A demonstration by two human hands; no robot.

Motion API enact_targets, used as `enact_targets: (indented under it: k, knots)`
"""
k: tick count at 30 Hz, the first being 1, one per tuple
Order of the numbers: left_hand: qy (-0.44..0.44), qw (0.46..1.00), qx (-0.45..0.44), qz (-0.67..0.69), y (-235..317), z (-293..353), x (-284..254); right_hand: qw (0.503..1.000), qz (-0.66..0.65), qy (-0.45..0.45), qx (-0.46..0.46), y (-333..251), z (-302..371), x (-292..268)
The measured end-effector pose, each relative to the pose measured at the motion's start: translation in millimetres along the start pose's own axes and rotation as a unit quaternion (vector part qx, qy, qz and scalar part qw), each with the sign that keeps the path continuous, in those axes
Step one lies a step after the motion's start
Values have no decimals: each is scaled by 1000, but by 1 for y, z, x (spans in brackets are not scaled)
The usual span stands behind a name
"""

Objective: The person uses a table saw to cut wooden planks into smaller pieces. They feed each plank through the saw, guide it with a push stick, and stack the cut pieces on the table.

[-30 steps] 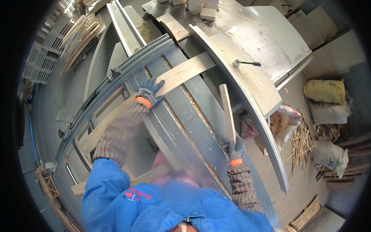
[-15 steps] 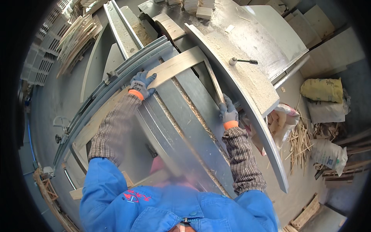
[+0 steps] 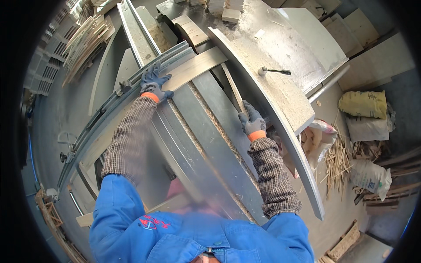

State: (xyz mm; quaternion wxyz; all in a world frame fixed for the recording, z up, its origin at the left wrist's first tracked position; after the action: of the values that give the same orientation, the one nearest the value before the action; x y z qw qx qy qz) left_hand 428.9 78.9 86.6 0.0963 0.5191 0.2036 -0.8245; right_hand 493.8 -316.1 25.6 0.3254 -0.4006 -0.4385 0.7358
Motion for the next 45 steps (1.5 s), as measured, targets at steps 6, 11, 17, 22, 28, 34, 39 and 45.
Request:
enact_targets:
  k: [6, 11, 17, 22, 28, 34, 39, 45]
  knots:
    - [4, 1000, -2, 10, 0, 1, -4, 997, 12, 57, -43, 12, -16, 15]
    - [7, 1000, 1, 9, 0, 1, -5, 997, 4, 76, -15, 10, -17, 16]
    - [31, 999, -7, 2, 0, 2, -2, 990, 74, 97, -72, -8, -15, 17]
    - [26, 1000, -10, -6, 0, 2, -3, 991, 71, 93, -65, -12, -13, 18]
    - [8, 1000, -15, -9, 2, 4, -6, 992, 68, 90, -53, -8, -15, 20]
    - [20, 1000, -16, -6, 0, 3, -4, 985, 92, 96, -106, -6, -22, 24]
    - [18, 1000, -19, 3, -1, 1, -2, 993, 60, 77, -66, -2, -33, 32]
    - [17, 1000, -16, 9, -1, 3, -4, 995, 13, 89, -45, 33, 6, 20]
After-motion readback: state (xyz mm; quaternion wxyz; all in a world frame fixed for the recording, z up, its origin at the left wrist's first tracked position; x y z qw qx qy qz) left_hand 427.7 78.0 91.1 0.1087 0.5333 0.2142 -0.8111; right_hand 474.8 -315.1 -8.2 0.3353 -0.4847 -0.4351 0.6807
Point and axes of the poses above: each hand's wrist, its own z-axis away from the middle knuckle, its own x-axis out of the palm, y = z × x, the point moved 3 cm from there along -z, towards the middle knuckle, and after that the axes turned 3 degrees about -z, right-handed, at the moved point
